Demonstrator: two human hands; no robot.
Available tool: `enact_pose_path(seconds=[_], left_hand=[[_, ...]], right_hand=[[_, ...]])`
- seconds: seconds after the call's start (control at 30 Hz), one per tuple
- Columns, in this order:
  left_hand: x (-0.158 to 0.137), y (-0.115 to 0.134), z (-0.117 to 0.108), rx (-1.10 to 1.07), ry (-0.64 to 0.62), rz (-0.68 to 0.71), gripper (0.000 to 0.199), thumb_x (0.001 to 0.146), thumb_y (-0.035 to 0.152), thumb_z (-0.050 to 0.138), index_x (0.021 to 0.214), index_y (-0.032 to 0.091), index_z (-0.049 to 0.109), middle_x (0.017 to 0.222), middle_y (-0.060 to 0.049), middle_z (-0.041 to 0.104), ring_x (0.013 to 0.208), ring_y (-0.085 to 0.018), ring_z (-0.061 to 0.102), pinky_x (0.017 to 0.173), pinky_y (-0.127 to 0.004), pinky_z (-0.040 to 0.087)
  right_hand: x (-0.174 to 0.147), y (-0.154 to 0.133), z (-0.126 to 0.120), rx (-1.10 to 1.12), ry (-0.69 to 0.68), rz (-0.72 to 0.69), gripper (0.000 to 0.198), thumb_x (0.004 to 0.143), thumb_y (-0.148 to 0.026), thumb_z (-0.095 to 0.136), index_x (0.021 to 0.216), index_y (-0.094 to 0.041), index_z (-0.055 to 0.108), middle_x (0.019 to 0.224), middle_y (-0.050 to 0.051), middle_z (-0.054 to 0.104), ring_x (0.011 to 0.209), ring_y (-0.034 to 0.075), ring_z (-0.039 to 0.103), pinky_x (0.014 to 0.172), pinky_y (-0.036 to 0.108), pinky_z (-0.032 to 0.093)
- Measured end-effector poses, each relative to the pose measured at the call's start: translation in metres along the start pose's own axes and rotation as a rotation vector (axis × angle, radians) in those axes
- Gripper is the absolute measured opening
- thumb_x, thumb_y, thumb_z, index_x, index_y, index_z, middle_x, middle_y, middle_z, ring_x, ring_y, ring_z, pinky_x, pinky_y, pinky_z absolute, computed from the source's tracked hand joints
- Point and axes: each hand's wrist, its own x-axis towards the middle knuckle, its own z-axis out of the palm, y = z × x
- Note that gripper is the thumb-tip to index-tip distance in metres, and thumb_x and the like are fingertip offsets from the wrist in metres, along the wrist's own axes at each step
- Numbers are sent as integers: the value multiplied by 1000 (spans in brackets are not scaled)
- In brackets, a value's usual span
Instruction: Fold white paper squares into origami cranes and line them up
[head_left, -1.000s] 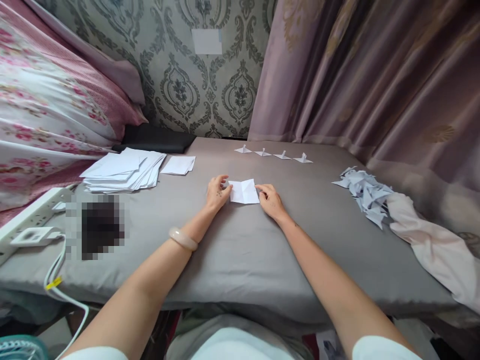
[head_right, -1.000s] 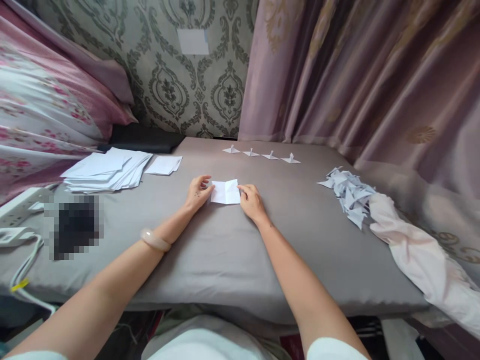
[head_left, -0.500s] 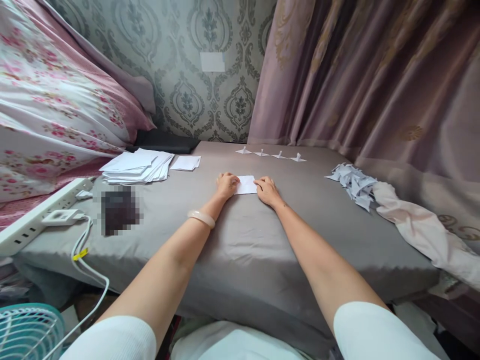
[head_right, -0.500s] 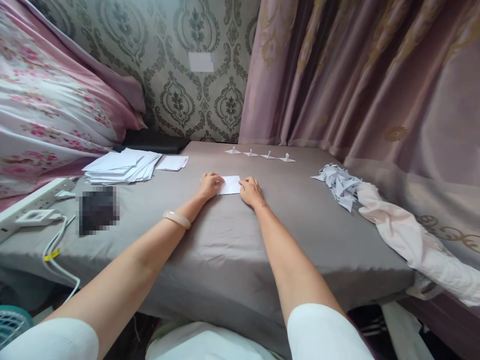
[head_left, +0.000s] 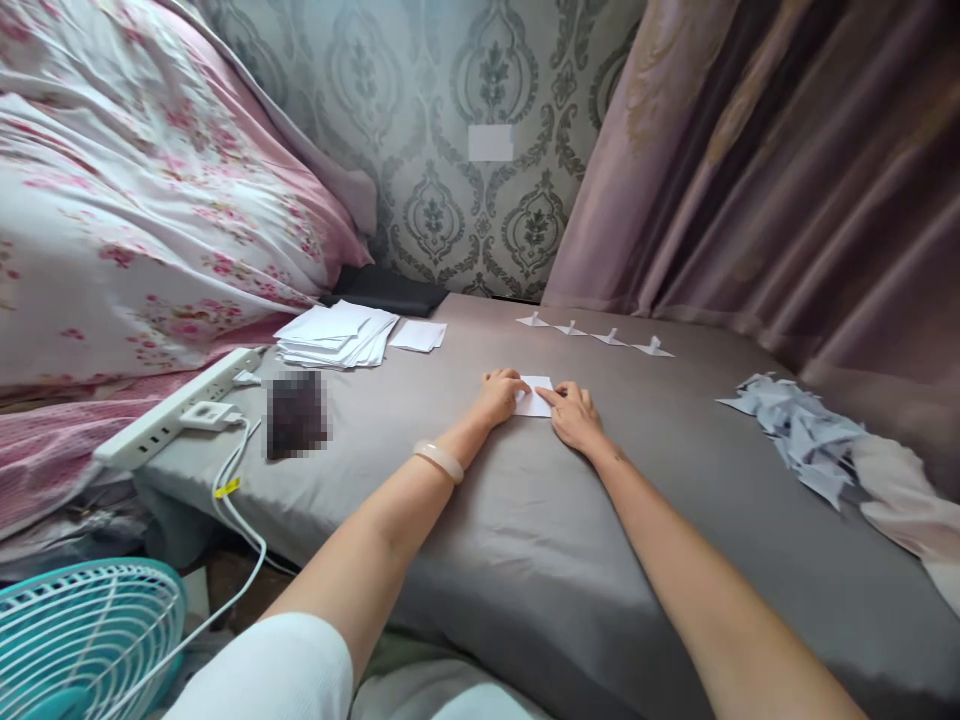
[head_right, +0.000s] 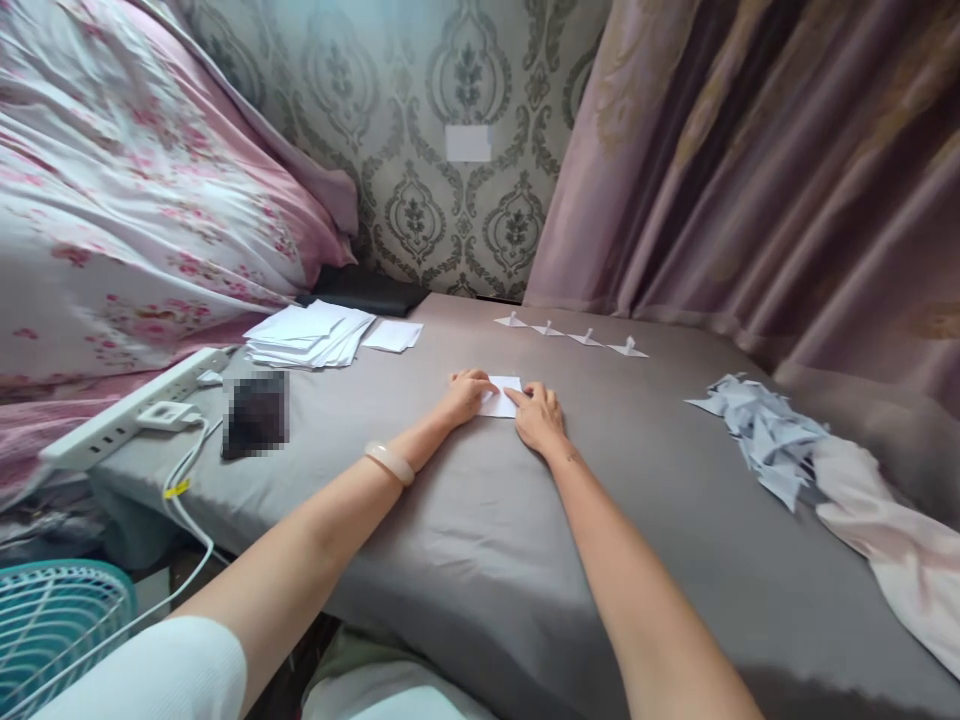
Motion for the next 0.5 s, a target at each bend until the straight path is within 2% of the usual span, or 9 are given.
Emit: enact_pose_path(seconds=[0.2,0.5], left_hand=[[0,-2,1,2,6,-8,52,75,-3,41,103,28,72,115,-4,63,109,-21,53,92,-37,34],[-1,0,0,-11,15,-29,48,79,1,40,103,28,72,117,-3,62,110,-22,53,91,-37,37]], right_hand=[[0,0,2,-2,30,3,53,87,-16,42,132,-41,54,126,7,49,104,24,46,92,37,39],[1,2,4,31,43,-10,51,88,-16,39,131,-37,57,125,9,49,103,27,46,90,39,39]])
